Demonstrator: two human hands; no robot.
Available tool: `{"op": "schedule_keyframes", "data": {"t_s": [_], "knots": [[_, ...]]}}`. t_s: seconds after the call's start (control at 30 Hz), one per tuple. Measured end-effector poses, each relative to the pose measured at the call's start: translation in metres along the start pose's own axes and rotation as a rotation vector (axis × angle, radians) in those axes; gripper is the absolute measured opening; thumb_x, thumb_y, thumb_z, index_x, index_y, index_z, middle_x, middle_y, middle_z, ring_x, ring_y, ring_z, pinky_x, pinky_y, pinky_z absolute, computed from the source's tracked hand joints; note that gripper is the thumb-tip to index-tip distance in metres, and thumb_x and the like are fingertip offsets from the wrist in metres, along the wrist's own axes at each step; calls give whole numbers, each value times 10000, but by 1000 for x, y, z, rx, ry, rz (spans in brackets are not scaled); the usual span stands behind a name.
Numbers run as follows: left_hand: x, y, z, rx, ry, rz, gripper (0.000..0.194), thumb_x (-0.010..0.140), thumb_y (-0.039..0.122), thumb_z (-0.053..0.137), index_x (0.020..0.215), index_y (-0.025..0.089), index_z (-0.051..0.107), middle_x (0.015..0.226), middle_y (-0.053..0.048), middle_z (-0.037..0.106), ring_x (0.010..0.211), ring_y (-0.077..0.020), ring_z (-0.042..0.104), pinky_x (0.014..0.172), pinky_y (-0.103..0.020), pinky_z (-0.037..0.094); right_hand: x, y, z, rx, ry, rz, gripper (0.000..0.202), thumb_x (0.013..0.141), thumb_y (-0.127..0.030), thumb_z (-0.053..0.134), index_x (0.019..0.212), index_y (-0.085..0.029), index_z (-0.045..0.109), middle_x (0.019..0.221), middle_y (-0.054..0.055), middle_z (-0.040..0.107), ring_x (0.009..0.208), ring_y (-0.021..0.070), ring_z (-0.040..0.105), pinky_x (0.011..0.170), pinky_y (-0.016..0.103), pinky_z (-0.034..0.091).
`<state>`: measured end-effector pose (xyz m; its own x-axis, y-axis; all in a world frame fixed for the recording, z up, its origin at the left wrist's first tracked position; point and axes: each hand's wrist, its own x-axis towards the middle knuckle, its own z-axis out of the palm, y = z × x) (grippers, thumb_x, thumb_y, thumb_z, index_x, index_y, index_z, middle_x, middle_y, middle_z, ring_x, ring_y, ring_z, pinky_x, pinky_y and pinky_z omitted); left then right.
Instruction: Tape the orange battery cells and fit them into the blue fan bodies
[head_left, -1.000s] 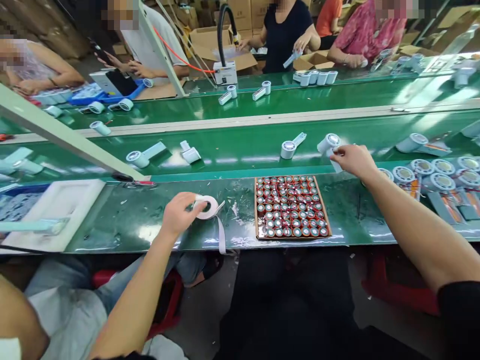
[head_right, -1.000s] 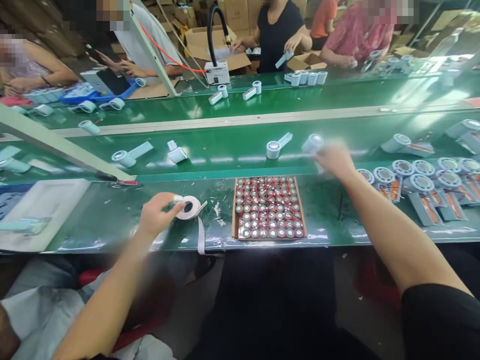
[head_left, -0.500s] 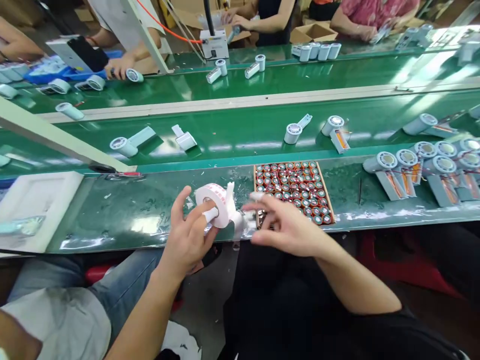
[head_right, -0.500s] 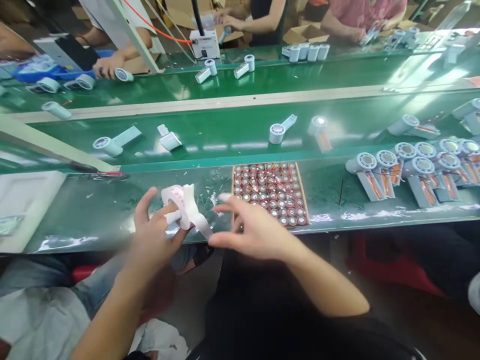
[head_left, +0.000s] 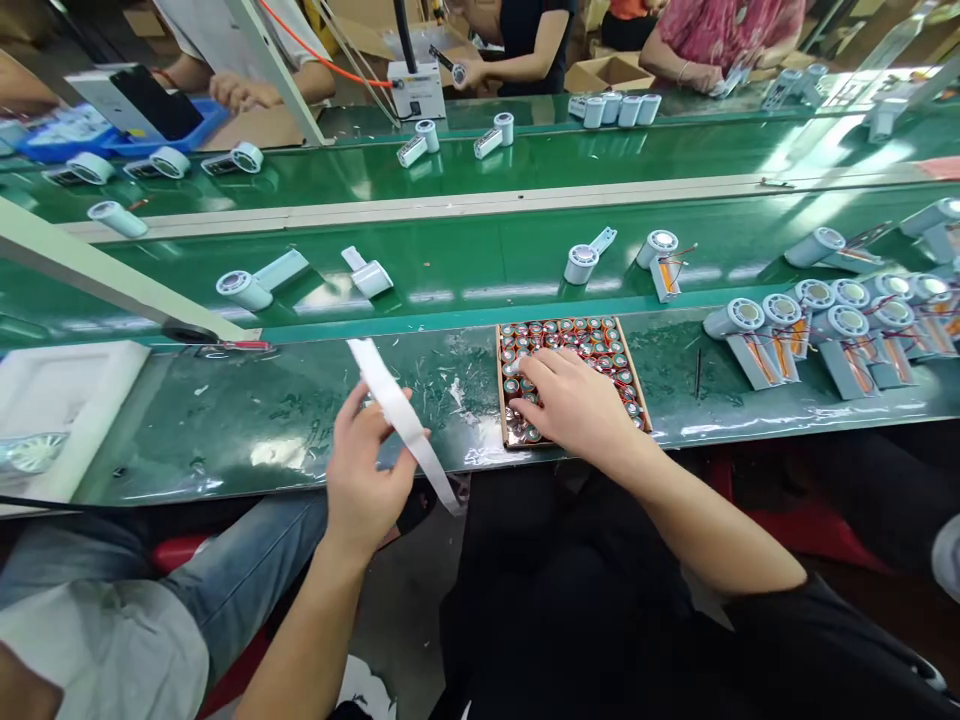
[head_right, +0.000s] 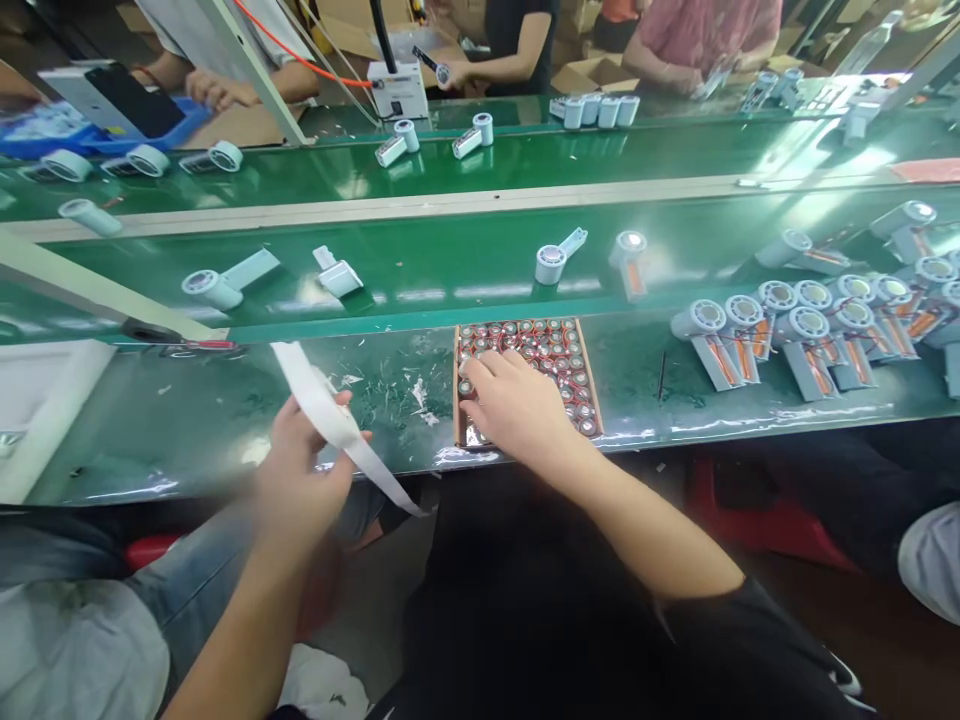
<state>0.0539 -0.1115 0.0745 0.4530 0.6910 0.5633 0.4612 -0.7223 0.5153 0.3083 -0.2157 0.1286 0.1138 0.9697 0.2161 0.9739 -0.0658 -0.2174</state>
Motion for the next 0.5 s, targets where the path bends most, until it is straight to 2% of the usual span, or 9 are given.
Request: {"op": "schedule_keyframes", "data": {"t_s": [0.13,0.27,0.4,0.5], "knots": [[2,8,12,40,-43,234,234,922,107,640,1127,220,630,1243,-76,713,1463,-346,485,1200,-604,470,18,-7,9,-228,-77,-40,190,953,-207,654,1140,-175,662,1142,130,685,1080,298,582,797,382,498],[1,10,24,48,-51,383,290,897,29,609,1134,195,590,1185,-100,695,1448,-356,490,1182,-630,475,16,-13,26,-256,-25,-53,178,986,-115,518,1077,-166,662,1111,139,676,1053,289,582,774,394,465],[-1,11,27,32,-108,424,315,877,-12,608,1121,185,580,1166,-101,686,1380,-351,538,1164,-630,490,16,4,33,-49,42,-48,75,917,-161,626,974,-185,670,1048,103,694,1033,287,589,835,401,465],[-1,13,25,34,-134,436,325,871,-13,622,1131,179,591,1167,-105,692,1377,-359,529,1140,-628,511,14,17,28,303,114,-48,118,821,-124,668,914,-196,656,979,67,683,971,249,612,863,382,490]]}}
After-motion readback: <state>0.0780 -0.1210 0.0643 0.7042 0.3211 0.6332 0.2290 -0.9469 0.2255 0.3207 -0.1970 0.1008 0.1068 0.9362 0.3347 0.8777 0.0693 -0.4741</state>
